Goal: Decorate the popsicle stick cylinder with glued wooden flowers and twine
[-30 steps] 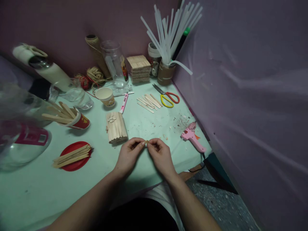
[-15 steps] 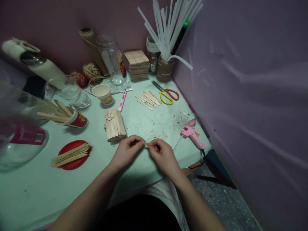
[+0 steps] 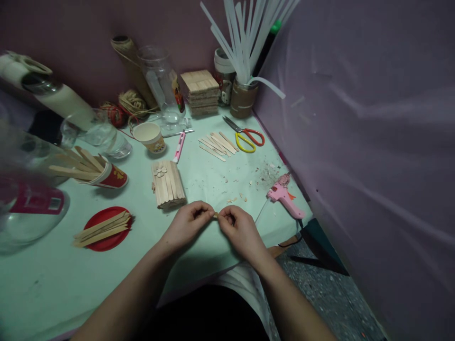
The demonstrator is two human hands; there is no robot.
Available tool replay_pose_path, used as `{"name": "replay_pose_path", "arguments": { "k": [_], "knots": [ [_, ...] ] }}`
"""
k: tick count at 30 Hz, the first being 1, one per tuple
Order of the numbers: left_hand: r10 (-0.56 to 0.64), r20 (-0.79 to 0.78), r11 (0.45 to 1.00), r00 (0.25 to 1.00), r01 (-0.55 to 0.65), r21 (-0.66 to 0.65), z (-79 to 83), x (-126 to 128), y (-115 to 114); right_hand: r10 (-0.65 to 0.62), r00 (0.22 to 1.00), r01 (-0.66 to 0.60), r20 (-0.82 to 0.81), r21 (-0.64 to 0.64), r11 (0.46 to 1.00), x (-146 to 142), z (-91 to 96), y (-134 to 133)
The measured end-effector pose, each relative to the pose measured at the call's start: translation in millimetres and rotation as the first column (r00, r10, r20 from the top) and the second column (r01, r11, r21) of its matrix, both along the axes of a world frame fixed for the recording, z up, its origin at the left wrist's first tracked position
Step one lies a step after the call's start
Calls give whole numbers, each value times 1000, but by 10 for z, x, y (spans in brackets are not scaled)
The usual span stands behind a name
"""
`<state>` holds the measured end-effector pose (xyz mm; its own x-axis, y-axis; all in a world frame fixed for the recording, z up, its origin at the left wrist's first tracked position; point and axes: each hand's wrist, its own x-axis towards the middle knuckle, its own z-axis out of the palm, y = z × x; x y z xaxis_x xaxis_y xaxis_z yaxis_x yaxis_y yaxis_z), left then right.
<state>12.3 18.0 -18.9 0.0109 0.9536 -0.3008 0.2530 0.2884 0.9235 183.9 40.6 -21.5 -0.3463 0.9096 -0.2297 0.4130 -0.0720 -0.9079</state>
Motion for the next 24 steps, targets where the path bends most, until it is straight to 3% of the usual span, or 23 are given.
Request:
{"name": "replay_pose_path", "arguments": {
  "k": [9, 24],
  "knots": [
    [77, 3, 996, 997, -77, 47, -44, 43, -10, -36, 999, 36, -13, -21, 999, -35, 11, 25],
    [97, -34, 991, 995, -93, 97, -48, 85, -42, -116, 991, 116, -69, -6, 993, -61, -5, -12]
  ]
}}
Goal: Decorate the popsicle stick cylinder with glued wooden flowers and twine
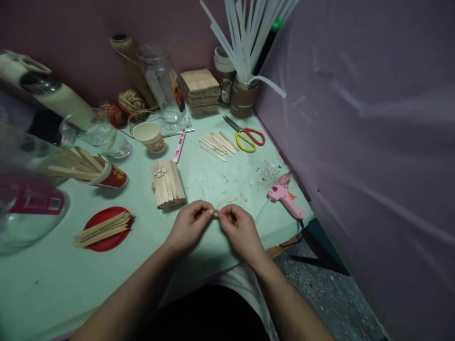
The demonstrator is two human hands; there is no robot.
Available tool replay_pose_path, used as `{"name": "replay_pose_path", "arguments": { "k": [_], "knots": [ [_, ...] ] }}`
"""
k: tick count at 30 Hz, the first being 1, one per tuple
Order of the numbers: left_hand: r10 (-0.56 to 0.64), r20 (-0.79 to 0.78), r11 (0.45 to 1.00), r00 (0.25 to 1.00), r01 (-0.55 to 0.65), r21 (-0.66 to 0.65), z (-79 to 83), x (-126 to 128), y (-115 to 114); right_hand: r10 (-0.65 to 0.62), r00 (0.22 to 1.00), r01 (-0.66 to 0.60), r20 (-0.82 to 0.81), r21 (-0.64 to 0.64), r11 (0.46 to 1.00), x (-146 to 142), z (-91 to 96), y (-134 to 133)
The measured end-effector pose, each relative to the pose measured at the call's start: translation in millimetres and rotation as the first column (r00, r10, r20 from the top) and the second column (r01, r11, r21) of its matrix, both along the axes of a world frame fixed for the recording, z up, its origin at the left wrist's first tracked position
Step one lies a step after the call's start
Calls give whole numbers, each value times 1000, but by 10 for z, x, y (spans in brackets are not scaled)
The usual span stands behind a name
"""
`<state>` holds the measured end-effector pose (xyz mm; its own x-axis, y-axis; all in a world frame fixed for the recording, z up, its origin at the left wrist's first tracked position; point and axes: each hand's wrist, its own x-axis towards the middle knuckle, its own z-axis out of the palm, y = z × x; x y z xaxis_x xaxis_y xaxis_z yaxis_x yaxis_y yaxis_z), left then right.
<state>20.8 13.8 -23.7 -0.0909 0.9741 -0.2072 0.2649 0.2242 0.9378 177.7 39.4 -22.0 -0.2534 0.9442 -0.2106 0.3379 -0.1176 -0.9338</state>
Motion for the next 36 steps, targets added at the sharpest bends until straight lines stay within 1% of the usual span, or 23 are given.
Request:
{"name": "replay_pose_path", "arguments": {
  "k": [3, 6, 9, 12, 15, 17, 20, 22, 24, 28, 36],
  "knots": [
    [29, 68, 999, 997, -28, -17, 9, -1, 6, -27, 999, 27, -25, 1, 1000, -10, 15, 2],
    [76, 142, 997, 987, -71, -36, 35, 3, 14, -84, 995, 84, -52, 5, 996, -33, 35, 5],
    [110, 213, 992, 971, -93, -88, 56, 17, 25, -140, 987, 141, -79, 10, 990, -71, 42, 3],
    [144, 290, 985, 946, -109, -132, 59, 35, 34, -150, 984, 151, -97, 5, 989, -107, 32, -8],
    [170, 304, 981, 937, -132, -141, 54, 42, 33, -133, 986, 133, -102, -6, 991, -118, 17, -20],
    [174, 252, 983, 952, -151, -108, 54, 39, 24, -117, 988, 117, -102, -9, 993, -109, 9, -24],
    [149, 55, 988, 987, -151, 35, 50, 30, 3, -102, 989, 104, -111, 9, 995, -87, -11, -28],
    [118, -87, 985, 989, -105, 139, 42, 26, -12, -107, 987, 111, -118, 27, 993, -78, -34, -32],
    [84, -169, 978, 982, -49, 202, 30, 25, -22, -114, 986, 120, -122, 39, 992, -76, -60, -37],
    [38, -209, 972, 977, 13, 236, 15, 30, -23, -118, 986, 126, -118, 59, 990, -84, -91, -40],
    [22, -210, 957, 977, 40, 288, 9, 37, -21, -122, 987, 130, -102, 71, 989, -71, -105, -45]
  ]
}}
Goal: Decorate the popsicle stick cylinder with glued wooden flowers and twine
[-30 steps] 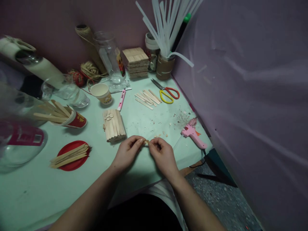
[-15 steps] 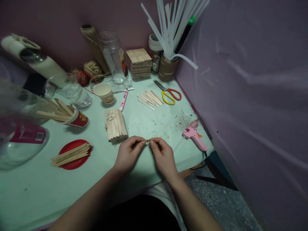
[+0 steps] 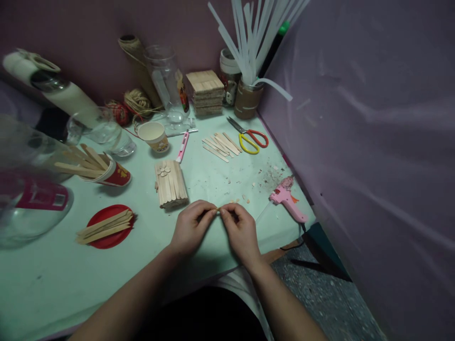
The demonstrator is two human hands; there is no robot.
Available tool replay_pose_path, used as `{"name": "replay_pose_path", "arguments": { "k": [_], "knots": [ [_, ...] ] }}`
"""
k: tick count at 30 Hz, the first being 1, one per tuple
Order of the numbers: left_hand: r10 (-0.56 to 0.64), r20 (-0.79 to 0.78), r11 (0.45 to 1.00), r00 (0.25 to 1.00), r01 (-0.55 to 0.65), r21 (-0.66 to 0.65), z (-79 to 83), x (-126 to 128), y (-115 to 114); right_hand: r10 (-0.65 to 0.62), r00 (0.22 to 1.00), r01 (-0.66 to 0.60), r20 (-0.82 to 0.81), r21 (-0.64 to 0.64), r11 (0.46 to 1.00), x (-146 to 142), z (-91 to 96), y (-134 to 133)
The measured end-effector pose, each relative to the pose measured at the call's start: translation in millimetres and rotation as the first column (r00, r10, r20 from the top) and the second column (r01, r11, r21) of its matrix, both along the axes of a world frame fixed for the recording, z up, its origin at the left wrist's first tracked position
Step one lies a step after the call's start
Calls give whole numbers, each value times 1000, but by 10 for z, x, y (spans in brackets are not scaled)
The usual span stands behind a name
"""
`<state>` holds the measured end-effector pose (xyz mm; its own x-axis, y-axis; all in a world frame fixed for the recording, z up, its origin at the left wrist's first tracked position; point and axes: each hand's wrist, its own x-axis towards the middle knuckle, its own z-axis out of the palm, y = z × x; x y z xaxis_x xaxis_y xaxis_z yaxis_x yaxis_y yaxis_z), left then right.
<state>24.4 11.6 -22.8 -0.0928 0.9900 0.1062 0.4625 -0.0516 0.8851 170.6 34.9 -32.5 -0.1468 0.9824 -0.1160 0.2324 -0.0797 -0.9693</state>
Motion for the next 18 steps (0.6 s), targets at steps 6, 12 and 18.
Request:
{"name": "replay_pose_path", "arguments": {
  "k": [6, 12, 18],
  "knots": [
    [-2, 10, 1000, 1000, 2, 22, 4, 4, -4, 6, 1000, -5, -9, 2, 1000, 3, 0, -4],
    [-5, 24, 1000, 1000, 5, 12, 14, 2, -13, 16, 1000, -16, -14, 3, 1000, 2, 4, -2],
    [-6, 18, 1000, 1000, 6, -3, 12, 1, 4, 17, 1000, -17, -25, 0, 1000, 6, 10, -2]
  ]
}}
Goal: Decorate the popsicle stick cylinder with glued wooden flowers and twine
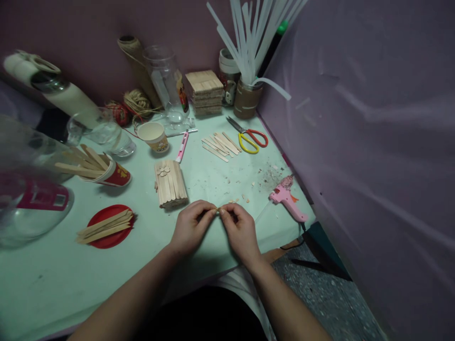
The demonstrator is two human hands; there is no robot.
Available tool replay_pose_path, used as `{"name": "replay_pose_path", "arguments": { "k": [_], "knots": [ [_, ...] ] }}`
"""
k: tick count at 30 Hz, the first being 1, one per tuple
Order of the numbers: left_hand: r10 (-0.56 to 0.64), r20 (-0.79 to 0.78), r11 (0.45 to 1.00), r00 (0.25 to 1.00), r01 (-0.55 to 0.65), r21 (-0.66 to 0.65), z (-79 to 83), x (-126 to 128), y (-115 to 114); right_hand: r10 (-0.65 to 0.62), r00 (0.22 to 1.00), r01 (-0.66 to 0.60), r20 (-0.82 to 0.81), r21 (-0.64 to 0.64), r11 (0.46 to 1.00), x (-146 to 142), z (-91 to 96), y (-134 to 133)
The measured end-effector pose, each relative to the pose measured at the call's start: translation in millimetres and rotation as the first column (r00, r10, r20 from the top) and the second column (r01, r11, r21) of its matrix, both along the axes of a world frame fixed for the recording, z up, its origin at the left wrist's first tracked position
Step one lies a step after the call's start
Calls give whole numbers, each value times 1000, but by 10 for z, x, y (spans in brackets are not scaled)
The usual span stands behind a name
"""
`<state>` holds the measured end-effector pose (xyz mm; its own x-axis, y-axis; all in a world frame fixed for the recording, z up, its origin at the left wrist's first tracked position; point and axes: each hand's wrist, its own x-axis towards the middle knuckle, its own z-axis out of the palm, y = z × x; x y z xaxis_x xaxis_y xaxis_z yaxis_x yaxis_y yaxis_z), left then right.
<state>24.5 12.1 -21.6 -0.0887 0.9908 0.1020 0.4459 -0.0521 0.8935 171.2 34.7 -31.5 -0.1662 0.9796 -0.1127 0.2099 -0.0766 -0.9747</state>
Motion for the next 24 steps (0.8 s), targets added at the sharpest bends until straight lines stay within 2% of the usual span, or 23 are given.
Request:
{"name": "replay_pose_path", "arguments": {
  "k": [5, 9, 13, 24],
  "knots": [
    [37, 49, 998, 998, -34, -58, -10, 10, 9, -8, 1000, 8, -26, -14, 1000, 0, -18, 6],
    [125, 180, 976, 976, -88, -198, -24, 16, 11, -31, 998, 28, -58, -44, 999, -11, -14, 26],
    [187, 293, 948, 937, -95, -304, -29, 16, 18, -62, 996, 57, -70, -69, 996, -24, 10, 40],
    [254, 389, 920, 886, -97, -381, 2, 25, 42, -40, 998, 35, -48, -94, 995, -22, 52, 49]
  ]
}}
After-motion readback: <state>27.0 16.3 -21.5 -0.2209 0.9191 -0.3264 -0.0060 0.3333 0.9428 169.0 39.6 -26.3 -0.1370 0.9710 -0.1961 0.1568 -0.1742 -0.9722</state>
